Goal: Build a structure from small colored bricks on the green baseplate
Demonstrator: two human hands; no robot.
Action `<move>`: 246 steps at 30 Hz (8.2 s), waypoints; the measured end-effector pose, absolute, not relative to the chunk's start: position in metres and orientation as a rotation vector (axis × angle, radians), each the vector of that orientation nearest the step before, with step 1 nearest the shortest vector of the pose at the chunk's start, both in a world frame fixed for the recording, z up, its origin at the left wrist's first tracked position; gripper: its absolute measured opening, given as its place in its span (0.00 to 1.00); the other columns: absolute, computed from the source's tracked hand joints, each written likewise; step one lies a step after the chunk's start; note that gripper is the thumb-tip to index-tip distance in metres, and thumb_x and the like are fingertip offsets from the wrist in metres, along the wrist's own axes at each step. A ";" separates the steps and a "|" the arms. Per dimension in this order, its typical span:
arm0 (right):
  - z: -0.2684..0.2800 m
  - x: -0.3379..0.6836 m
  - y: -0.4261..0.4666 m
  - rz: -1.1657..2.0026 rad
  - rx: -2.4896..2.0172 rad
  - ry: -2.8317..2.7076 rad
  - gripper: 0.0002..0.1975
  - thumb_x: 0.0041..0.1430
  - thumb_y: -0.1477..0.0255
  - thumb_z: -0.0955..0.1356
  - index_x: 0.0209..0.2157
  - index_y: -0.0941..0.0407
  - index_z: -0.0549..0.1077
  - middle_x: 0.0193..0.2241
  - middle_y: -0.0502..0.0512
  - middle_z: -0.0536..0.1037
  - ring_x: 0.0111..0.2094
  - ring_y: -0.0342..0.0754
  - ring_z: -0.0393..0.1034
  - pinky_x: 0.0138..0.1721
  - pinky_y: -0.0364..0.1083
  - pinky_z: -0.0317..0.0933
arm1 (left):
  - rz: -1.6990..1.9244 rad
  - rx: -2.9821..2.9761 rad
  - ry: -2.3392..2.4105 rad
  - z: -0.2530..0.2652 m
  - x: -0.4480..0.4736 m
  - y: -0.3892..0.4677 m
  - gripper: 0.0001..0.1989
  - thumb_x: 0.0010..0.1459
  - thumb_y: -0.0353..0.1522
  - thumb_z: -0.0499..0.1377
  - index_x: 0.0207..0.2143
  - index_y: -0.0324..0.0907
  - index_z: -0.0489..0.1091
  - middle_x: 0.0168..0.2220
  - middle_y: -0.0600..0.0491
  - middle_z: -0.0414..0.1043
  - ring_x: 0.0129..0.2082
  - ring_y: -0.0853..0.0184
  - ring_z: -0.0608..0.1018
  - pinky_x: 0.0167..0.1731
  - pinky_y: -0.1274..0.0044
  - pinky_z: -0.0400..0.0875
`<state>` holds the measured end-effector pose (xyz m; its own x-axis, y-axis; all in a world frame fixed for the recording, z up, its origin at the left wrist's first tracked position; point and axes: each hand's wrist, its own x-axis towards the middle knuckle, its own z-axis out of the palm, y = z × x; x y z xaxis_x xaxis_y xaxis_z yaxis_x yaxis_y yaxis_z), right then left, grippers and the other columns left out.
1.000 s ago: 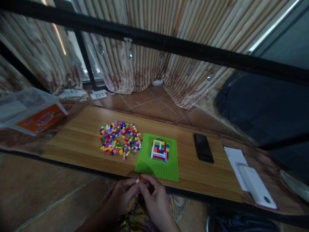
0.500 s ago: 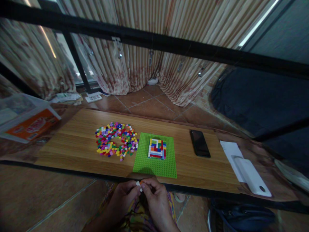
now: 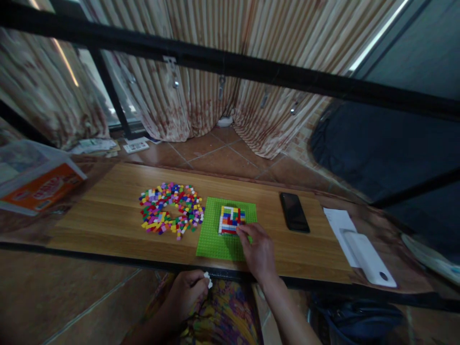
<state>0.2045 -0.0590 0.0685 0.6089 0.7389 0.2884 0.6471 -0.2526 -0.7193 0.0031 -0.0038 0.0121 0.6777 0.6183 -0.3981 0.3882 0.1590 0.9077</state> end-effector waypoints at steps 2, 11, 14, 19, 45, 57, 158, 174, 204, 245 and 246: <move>0.068 0.221 -0.049 0.098 -1.991 -1.157 0.12 0.59 0.63 0.66 0.31 0.54 0.79 0.33 0.55 0.78 0.36 0.49 0.72 0.41 0.48 0.66 | 0.183 1.457 0.893 0.009 0.001 -0.003 0.16 0.53 0.38 0.54 0.16 0.39 0.64 0.15 0.58 0.59 0.17 0.73 0.62 0.21 0.79 0.54; 0.061 0.240 -0.035 0.137 -2.026 -1.303 0.11 0.58 0.65 0.66 0.30 0.53 0.79 0.32 0.54 0.77 0.34 0.48 0.72 0.39 0.47 0.65 | 0.142 1.375 0.863 0.023 0.000 0.000 0.16 0.52 0.38 0.55 0.16 0.40 0.65 0.16 0.57 0.61 0.18 0.72 0.64 0.21 0.80 0.56; 0.059 0.242 -0.034 0.176 -2.022 -1.231 0.10 0.56 0.65 0.66 0.29 0.53 0.79 0.32 0.54 0.77 0.32 0.48 0.72 0.37 0.46 0.65 | 0.148 1.372 0.850 0.022 0.000 0.000 0.15 0.52 0.38 0.55 0.17 0.40 0.65 0.17 0.56 0.62 0.18 0.72 0.64 0.21 0.80 0.56; 0.055 0.242 -0.031 0.255 -2.009 -1.091 0.10 0.54 0.65 0.67 0.27 0.54 0.79 0.30 0.53 0.77 0.30 0.46 0.70 0.33 0.45 0.64 | 0.151 1.347 0.843 0.016 0.000 -0.002 0.16 0.52 0.39 0.55 0.17 0.39 0.65 0.16 0.57 0.61 0.18 0.72 0.64 0.21 0.80 0.56; 0.065 0.165 -0.052 0.382 -1.896 -1.226 0.12 0.62 0.64 0.63 0.34 0.53 0.77 0.34 0.54 0.77 0.36 0.47 0.72 0.38 0.46 0.65 | 0.287 1.158 0.756 0.003 -0.001 -0.002 0.22 0.54 0.48 0.57 0.24 0.37 0.70 0.17 0.56 0.64 0.16 0.75 0.63 0.19 0.81 0.55; 0.054 0.125 -0.080 0.695 -1.906 -1.307 0.10 0.64 0.66 0.64 0.38 0.52 0.77 0.34 0.52 0.76 0.37 0.46 0.71 0.39 0.43 0.64 | 0.381 1.125 0.684 0.004 -0.001 -0.002 0.21 0.57 0.47 0.57 0.26 0.37 0.70 0.18 0.56 0.64 0.19 0.73 0.66 0.22 0.80 0.57; 0.047 0.179 -0.018 -0.456 -2.134 -1.367 0.15 0.64 0.65 0.61 0.44 0.54 0.76 0.44 0.63 0.72 0.47 0.57 0.63 0.47 0.57 0.57 | 0.292 0.953 0.679 0.003 -0.001 -0.001 0.23 0.52 0.48 0.60 0.32 0.35 0.76 0.22 0.52 0.70 0.19 0.73 0.67 0.21 0.80 0.58; 0.065 0.189 -0.019 -0.640 -2.365 -1.940 0.13 0.65 0.68 0.61 0.46 0.56 0.73 0.35 0.61 0.75 0.40 0.57 0.64 0.43 0.56 0.52 | 0.248 0.988 0.656 -0.009 0.002 -0.003 0.22 0.54 0.47 0.57 0.33 0.36 0.74 0.23 0.53 0.71 0.19 0.74 0.69 0.20 0.81 0.58; 0.065 0.158 0.160 0.352 -2.232 -1.962 0.17 0.56 0.75 0.66 0.48 0.53 0.75 0.50 0.57 0.72 0.52 0.49 0.64 0.54 0.46 0.55 | 0.213 0.949 0.670 -0.014 0.001 -0.002 0.23 0.52 0.48 0.58 0.35 0.36 0.75 0.24 0.53 0.72 0.20 0.73 0.69 0.22 0.81 0.60; 0.078 0.122 0.112 0.270 -2.219 -1.374 0.08 0.57 0.75 0.65 0.35 0.53 0.76 0.38 0.53 0.78 0.44 0.47 0.69 0.47 0.44 0.57 | 0.269 1.148 0.746 0.002 -0.004 0.009 0.26 0.46 0.54 0.60 0.24 0.37 0.73 0.21 0.52 0.69 0.22 0.70 0.68 0.24 0.78 0.60; 0.080 0.123 0.106 0.298 -2.193 -1.343 0.08 0.59 0.75 0.64 0.36 0.53 0.76 0.38 0.52 0.79 0.42 0.46 0.70 0.45 0.43 0.58 | 0.269 1.150 0.781 0.004 -0.005 0.011 0.26 0.46 0.53 0.60 0.26 0.37 0.74 0.22 0.52 0.70 0.21 0.71 0.68 0.24 0.78 0.61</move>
